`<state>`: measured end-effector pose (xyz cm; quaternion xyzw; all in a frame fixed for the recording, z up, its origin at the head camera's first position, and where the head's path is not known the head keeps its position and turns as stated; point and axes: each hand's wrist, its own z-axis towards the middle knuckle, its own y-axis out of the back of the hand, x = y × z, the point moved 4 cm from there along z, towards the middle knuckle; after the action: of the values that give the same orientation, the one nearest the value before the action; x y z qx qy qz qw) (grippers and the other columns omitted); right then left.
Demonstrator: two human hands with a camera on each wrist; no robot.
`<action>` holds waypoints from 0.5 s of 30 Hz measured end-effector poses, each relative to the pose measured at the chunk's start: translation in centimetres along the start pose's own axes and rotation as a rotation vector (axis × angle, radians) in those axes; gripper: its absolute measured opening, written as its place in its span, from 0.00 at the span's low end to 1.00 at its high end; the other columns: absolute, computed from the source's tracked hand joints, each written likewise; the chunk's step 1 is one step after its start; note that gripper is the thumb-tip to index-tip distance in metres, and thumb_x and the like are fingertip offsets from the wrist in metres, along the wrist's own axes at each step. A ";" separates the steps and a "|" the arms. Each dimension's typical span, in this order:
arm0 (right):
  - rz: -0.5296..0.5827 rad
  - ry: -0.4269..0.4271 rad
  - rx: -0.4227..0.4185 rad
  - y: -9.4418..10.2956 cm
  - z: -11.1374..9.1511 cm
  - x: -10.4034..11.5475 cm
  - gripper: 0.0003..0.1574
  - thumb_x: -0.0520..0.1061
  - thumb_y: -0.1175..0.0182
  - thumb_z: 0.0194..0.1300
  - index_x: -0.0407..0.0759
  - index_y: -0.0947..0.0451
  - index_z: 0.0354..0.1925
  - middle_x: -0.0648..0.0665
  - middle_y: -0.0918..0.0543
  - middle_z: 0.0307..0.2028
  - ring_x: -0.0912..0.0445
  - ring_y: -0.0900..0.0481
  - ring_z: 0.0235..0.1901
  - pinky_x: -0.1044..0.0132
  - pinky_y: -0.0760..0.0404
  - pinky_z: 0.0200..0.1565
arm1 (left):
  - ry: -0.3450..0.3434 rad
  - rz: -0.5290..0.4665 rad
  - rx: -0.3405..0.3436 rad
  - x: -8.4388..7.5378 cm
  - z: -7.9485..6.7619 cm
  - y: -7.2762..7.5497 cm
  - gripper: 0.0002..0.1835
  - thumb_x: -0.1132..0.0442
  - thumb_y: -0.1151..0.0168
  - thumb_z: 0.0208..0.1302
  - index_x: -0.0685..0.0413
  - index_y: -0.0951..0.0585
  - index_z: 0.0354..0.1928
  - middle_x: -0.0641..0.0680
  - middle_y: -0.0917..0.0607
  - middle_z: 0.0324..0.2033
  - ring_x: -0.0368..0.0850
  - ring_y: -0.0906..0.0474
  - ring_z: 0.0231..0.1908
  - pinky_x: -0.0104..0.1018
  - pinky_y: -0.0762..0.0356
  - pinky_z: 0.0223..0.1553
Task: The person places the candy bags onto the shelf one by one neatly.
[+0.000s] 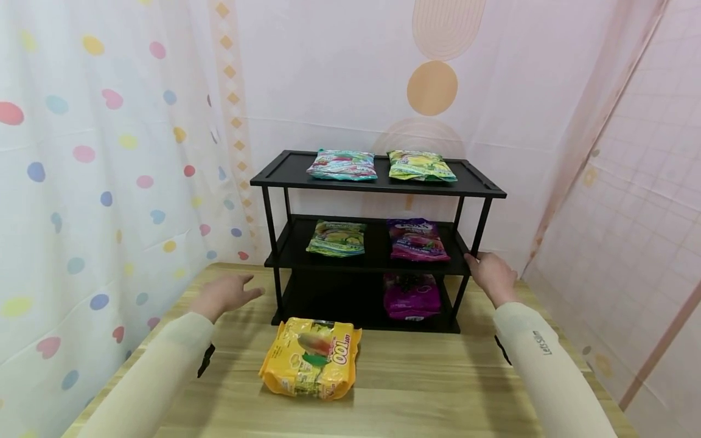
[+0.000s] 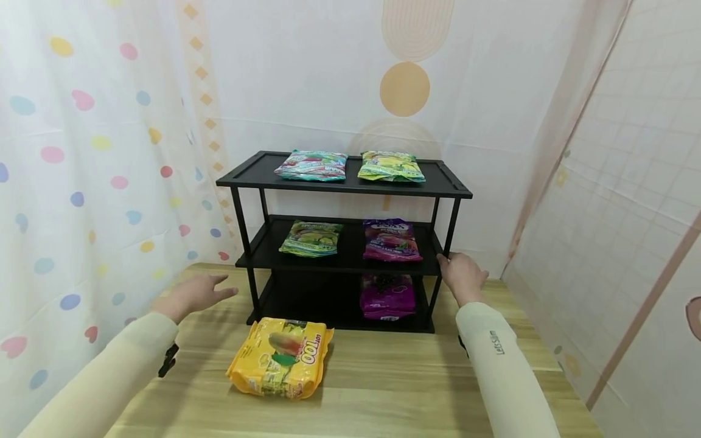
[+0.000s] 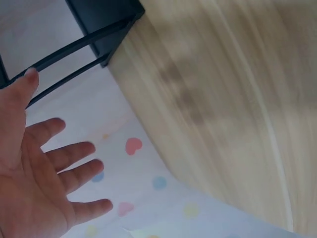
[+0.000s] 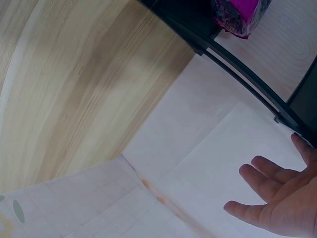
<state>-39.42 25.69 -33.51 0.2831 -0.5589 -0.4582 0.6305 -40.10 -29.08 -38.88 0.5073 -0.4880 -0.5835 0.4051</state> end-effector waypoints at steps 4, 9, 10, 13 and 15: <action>0.001 -0.003 0.000 0.1 0.0 0.1 0.34 0.60 0.60 0.79 0.39 0.29 0.68 0.28 0.33 0.67 0.28 0.36 0.64 0.25 0.46 0.58 | -0.022 -0.019 0.055 -0.4 -0.2 -1.0 0.46 0.32 0.50 0.69 0.66 0.35 0.71 0.75 0.30 0.63 0.76 0.34 0.61 0.68 0.35 0.58; 0.000 -0.011 -0.002 0.1 0.1 0.1 0.35 0.60 0.60 0.78 0.39 0.29 0.67 0.28 0.32 0.66 0.28 0.36 0.64 0.25 0.47 0.58 | -0.011 -0.048 0.097 -1.2 -0.5 -1.8 0.47 0.30 0.48 0.66 0.63 0.34 0.71 0.74 0.30 0.63 0.76 0.34 0.62 0.68 0.35 0.57; -0.001 -0.012 -0.001 0.1 0.1 0.1 0.35 0.60 0.61 0.78 0.39 0.29 0.67 0.28 0.32 0.66 0.28 0.36 0.64 0.25 0.47 0.58 | -0.009 -0.052 0.103 -1.4 -0.5 -1.9 0.47 0.30 0.48 0.66 0.63 0.34 0.71 0.74 0.30 0.63 0.76 0.34 0.62 0.68 0.35 0.57; 0.000 -0.014 -0.006 0.0 0.2 0.0 0.34 0.60 0.60 0.78 0.40 0.29 0.67 0.28 0.32 0.66 0.28 0.36 0.64 0.25 0.47 0.58 | -0.007 -0.061 0.120 -1.9 -0.4 -2.4 0.48 0.28 0.48 0.64 0.62 0.33 0.71 0.73 0.29 0.63 0.75 0.34 0.62 0.68 0.35 0.58; 0.001 -0.015 -0.008 -0.1 0.1 -0.1 0.34 0.60 0.60 0.78 0.40 0.29 0.67 0.28 0.32 0.66 0.28 0.36 0.64 0.25 0.47 0.58 | -0.011 -0.066 0.132 -2.4 -0.4 -2.6 0.48 0.28 0.47 0.64 0.62 0.32 0.70 0.73 0.29 0.63 0.74 0.34 0.62 0.67 0.35 0.58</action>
<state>-39.55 25.80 -33.59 0.2768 -0.5617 -0.4625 0.6276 -39.32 -26.36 -40.94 0.5454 -0.5106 -0.5658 0.3487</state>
